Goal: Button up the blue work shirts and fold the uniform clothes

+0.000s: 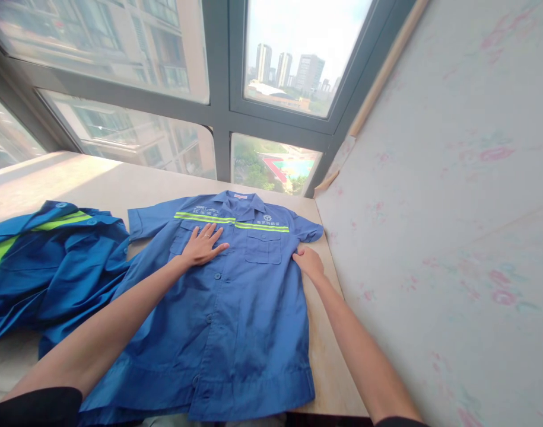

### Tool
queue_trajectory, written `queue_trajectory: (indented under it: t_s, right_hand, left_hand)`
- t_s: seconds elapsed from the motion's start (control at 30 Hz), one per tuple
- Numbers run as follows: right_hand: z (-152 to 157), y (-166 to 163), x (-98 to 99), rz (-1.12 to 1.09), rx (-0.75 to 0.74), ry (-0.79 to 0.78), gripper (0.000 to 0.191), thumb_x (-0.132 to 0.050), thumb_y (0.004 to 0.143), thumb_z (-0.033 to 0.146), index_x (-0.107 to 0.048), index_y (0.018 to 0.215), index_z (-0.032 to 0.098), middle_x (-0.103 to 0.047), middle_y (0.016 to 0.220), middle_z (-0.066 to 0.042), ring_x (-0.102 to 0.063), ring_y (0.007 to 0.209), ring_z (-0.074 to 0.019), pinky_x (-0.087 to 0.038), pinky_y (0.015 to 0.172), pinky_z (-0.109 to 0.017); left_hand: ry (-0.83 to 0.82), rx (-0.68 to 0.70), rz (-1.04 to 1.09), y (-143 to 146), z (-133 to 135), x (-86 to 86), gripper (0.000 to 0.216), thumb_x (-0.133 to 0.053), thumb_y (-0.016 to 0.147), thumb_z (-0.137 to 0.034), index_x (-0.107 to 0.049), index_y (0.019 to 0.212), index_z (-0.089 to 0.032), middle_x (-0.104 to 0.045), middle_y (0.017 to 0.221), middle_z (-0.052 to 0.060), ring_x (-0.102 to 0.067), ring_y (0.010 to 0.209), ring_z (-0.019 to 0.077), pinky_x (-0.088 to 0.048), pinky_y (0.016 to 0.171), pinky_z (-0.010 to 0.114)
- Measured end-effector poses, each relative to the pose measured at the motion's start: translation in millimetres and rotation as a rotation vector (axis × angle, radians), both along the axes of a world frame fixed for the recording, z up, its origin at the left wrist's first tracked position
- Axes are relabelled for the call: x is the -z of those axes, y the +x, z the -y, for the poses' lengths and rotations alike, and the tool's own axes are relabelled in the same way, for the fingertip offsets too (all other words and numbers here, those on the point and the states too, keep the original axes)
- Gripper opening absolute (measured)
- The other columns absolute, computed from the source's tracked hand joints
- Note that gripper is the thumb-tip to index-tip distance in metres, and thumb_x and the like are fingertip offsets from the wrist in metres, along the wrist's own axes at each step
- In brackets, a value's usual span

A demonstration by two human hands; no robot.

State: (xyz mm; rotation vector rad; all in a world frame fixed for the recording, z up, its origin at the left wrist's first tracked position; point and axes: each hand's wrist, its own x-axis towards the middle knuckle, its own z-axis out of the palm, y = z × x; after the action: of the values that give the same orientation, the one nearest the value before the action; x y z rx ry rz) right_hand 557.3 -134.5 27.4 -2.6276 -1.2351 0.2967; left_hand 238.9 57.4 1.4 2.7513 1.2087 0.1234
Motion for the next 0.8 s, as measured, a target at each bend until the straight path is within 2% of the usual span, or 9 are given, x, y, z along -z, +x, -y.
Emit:
queue_trajectory:
  t_s: [0.1,0.2,0.37,0.47,0.63,0.8]
  right_hand:
    - [1.7,-9.3,2.3,0.042,0.006,0.019,0.027,-0.062,0.083,0.041,-0.068,0.098,0.019,-0.071,0.100,-0.008,-0.067,0.094,-0.0220,-0.046,0.073,-0.027]
    - [1.5,-15.7,0.0,0.080,0.003,0.018,0.030,-0.061,0.086,0.045,-0.067,0.102,0.019,-0.068,0.106,-0.010,-0.067,0.094,-0.0228,-0.046,0.074,-0.028]
    - [4.9,-26.6,-1.1,0.213,-0.067,0.013,0.031,-0.055,0.093,0.047,-0.069,0.108,0.024,-0.065,0.112,-0.009,-0.066,0.095,-0.0221,-0.047,0.073,-0.028]
    - [7.5,-30.6,2.3,0.232,-0.100,0.040,0.029,-0.052,0.096,0.043,-0.072,0.107,0.025,-0.066,0.112,-0.009,-0.065,0.097,-0.0219,-0.046,0.073,-0.028]
    - [8.4,-31.2,8.0,0.165,-0.063,0.123,0.026,-0.049,0.097,0.031,-0.074,0.098,0.024,-0.068,0.109,-0.007,-0.064,0.098,-0.0209,-0.045,0.076,-0.027]
    - [8.1,-18.0,9.7,0.109,-0.022,0.162,0.027,-0.048,0.095,0.029,-0.073,0.097,0.021,-0.072,0.105,-0.006,-0.065,0.098,-0.0204,-0.045,0.079,-0.026]
  left_hand:
    - [-0.007,0.000,-0.015,-0.2,-0.3,0.0,0.092,-0.020,0.086,-0.080,-0.030,0.155,-0.019,-0.021,0.163,0.013,-0.013,0.151,0.0313,-0.006,0.120,0.054]
    - [-0.005,-0.022,-0.020,1.0,0.0,0.5,0.099,-0.028,0.080,-0.085,-0.029,0.155,-0.020,-0.020,0.163,0.013,-0.012,0.151,0.0325,-0.004,0.120,0.054]
    - [-0.010,-0.025,-0.002,2.0,0.3,1.6,0.103,-0.030,0.078,-0.087,-0.030,0.155,-0.019,-0.019,0.163,0.014,-0.012,0.151,0.0340,-0.004,0.120,0.055]
    - [-0.011,-0.024,0.006,1.6,0.2,2.2,0.103,-0.030,0.077,-0.087,-0.030,0.155,-0.019,-0.020,0.163,0.015,-0.012,0.151,0.0339,-0.004,0.120,0.055]
    - [-0.007,-0.022,0.012,1.2,0.5,2.9,0.104,-0.028,0.077,-0.088,-0.030,0.155,-0.019,-0.020,0.163,0.015,-0.012,0.151,0.0324,-0.004,0.120,0.055]
    - [-0.005,-0.025,0.013,1.2,0.8,2.7,0.103,-0.029,0.077,-0.087,-0.030,0.154,-0.019,-0.020,0.163,0.015,-0.012,0.151,0.0331,-0.004,0.120,0.055]
